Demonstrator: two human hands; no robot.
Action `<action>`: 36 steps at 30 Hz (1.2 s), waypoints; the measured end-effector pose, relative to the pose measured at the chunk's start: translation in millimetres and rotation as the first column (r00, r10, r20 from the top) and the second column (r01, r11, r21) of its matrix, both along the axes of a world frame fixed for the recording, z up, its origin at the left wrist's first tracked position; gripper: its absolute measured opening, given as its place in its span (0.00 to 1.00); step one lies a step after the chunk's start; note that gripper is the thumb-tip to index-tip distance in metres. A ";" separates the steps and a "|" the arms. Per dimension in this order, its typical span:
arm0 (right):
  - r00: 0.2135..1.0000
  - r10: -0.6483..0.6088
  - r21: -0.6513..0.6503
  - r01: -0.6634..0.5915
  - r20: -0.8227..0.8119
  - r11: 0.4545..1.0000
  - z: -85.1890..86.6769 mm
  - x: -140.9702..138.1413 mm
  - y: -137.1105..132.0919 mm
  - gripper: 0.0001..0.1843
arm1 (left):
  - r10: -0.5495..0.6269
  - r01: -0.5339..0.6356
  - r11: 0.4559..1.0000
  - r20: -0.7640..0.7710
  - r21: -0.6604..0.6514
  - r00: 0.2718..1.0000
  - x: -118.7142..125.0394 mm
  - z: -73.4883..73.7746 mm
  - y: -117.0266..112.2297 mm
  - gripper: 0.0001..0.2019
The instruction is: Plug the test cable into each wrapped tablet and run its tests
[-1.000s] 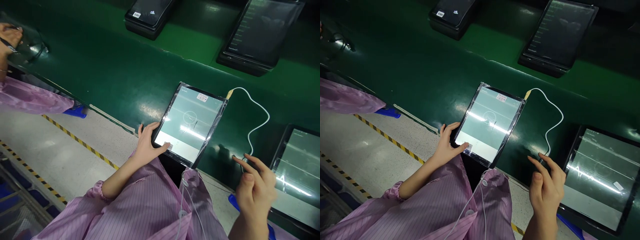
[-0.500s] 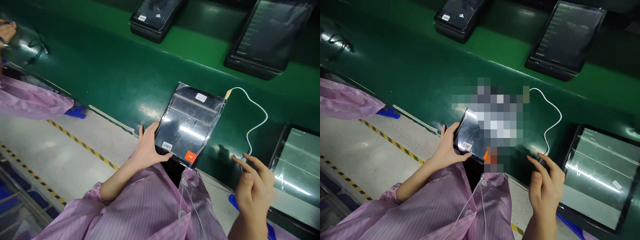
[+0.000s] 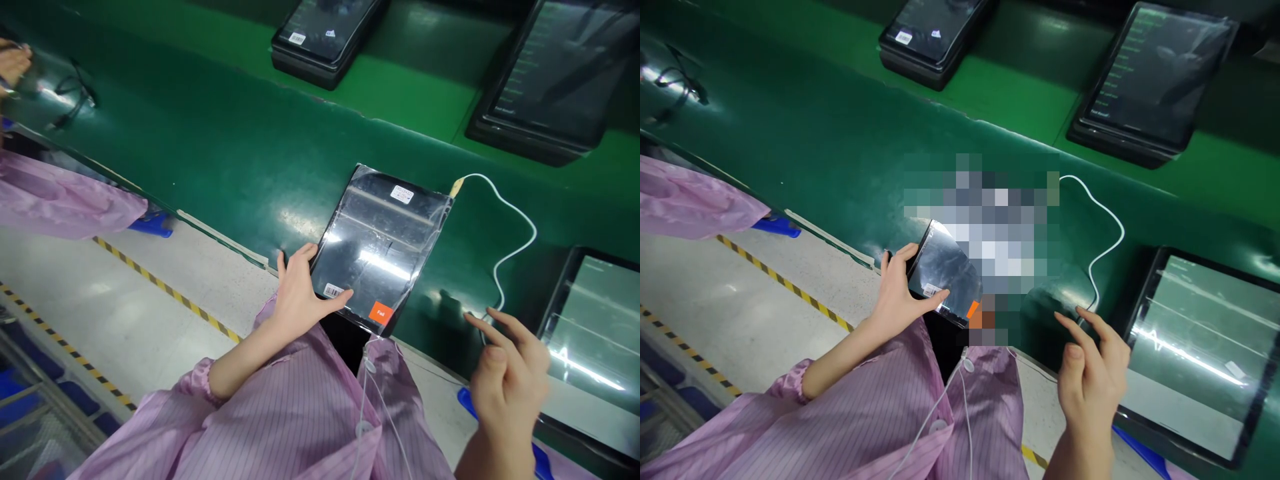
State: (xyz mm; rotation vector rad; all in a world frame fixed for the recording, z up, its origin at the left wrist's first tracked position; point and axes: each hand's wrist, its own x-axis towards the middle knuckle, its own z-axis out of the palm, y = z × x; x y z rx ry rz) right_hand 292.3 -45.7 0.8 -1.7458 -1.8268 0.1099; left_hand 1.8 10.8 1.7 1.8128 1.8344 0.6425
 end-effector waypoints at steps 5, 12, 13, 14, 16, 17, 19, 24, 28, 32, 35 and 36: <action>1.000 0.015 0.021 -0.015 -0.016 1.000 -0.8 -1.7 0.1 0.22 | -0.052 0.053 0.998 0.010 -0.033 0.999 -5.4 0.8 -1.9 0.43; 0.999 -0.008 -0.001 0.008 -0.050 1.000 -2.3 -1.9 0.7 0.25 | -0.056 0.060 0.996 0.055 -0.071 0.997 -11.0 2.5 -0.2 0.37; 0.999 -0.010 -0.003 0.010 -0.049 1.000 -2.6 -2.0 0.8 0.25 | -0.028 0.032 0.997 0.063 -0.068 0.998 -10.0 2.6 1.7 0.33; 0.999 -0.012 -0.007 0.012 -0.046 1.000 -2.8 -2.2 1.0 0.25 | 0.007 -0.002 0.998 0.068 -0.064 0.998 -8.4 2.8 4.2 0.28; 0.999 -0.019 -0.011 0.018 -0.037 1.000 -3.0 -2.6 1.1 0.26 | 0.077 -0.073 0.996 0.071 -0.055 0.995 -3.5 3.4 10.1 0.23; 0.999 -0.021 -0.012 0.020 -0.034 1.000 -3.0 -2.7 1.2 0.25 | 0.108 -0.105 0.993 0.068 -0.052 0.992 -0.6 3.8 13.1 0.23; 0.999 -0.016 -0.006 0.016 -0.031 1.000 -2.6 -2.8 1.0 0.24 | 0.150 -0.147 0.988 0.055 -0.052 0.987 5.2 4.5 18.3 0.25; 0.999 -0.031 -0.008 0.030 -0.022 1.000 -2.6 -1.4 -0.8 0.25 | 0.159 -0.156 0.985 0.041 -0.069 0.987 7.5 2.7 20.9 0.30; 1.000 -0.004 0.007 0.004 -0.023 1.000 -3.0 -0.9 -2.2 0.24 | 0.078 -0.075 0.995 0.059 -0.058 0.995 -3.1 -1.5 15.0 0.29; 0.973 -0.053 -0.021 0.050 -0.223 0.999 -3.5 -6.5 8.8 0.23 | -0.032 0.035 0.998 0.063 -0.043 0.997 -14.1 -4.4 10.2 0.31; 0.756 -0.228 -0.133 0.185 -0.614 0.974 -5.4 -15.6 40.9 0.20 | -0.080 0.085 0.995 0.088 -0.055 0.993 -20.8 -5.0 9.0 0.30; 0.637 -0.296 -0.190 0.230 -0.712 0.954 -5.7 -19.2 57.0 0.19 | -0.086 0.093 0.994 0.099 -0.065 0.991 -22.9 -5.2 8.9 0.29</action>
